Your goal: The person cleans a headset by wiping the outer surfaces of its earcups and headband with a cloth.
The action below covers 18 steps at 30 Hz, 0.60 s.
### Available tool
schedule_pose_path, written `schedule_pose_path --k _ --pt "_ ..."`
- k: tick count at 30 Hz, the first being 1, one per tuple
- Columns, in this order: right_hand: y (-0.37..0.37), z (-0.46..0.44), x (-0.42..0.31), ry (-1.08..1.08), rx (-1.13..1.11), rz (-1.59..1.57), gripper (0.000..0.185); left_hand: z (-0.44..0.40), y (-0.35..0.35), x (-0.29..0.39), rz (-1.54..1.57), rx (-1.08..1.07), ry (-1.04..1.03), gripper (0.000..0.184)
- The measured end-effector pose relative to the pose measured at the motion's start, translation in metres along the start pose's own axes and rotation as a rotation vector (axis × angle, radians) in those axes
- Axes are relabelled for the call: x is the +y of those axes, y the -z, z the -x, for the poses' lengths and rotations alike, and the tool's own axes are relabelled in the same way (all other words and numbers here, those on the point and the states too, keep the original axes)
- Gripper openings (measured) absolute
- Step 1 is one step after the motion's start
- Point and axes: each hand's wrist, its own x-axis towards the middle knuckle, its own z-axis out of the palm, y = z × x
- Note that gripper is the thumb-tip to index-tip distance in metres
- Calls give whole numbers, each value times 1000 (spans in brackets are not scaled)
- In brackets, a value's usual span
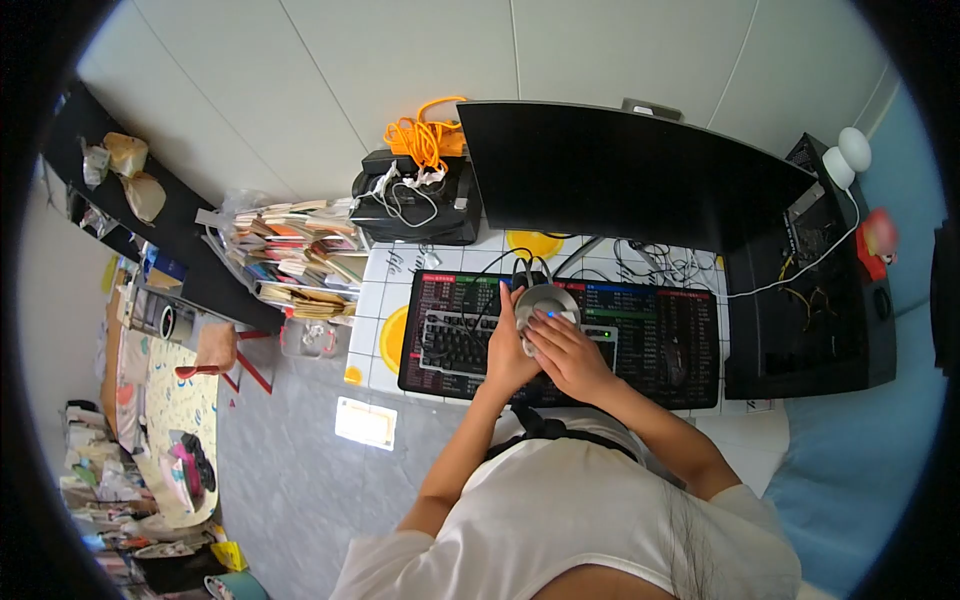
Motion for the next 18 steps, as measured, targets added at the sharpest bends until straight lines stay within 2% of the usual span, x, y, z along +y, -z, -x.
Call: schedule_pose_path --k 1,2,7,10,13,14,15,17,18 --pt "-1 -4 -1 -40 -2 59 37 -1 -3 -1 31 -11 48 107" --pt "-4 -9 4 -62 -12 64 38 0 -5 -4 -20 -18 -15 106" --pt "9 -8 11 -33 -27 -3 39 -3 2 7 -18 -22 -16 111" --pt "5 -1 19 -88 14 0 40 -4 -2 7 112 -14 -42 123" --pt "3 0 17 -122 108 62 42 -5 -8 4 151 1 -52 124" --pt "-4 0 22 -127 142 41 51 -4 -11 -1 169 -18 -47 122" --pt "-6 0 25 -129 143 40 51 -5 -10 0 169 -20 -47 122" --pt "-5 0 32 -272 196 -167 60 -6 -7 3 294 -158 -16 118" --pt "-3 1 34 -290 203 -149 66 -5 -8 2 373 -175 4 117"
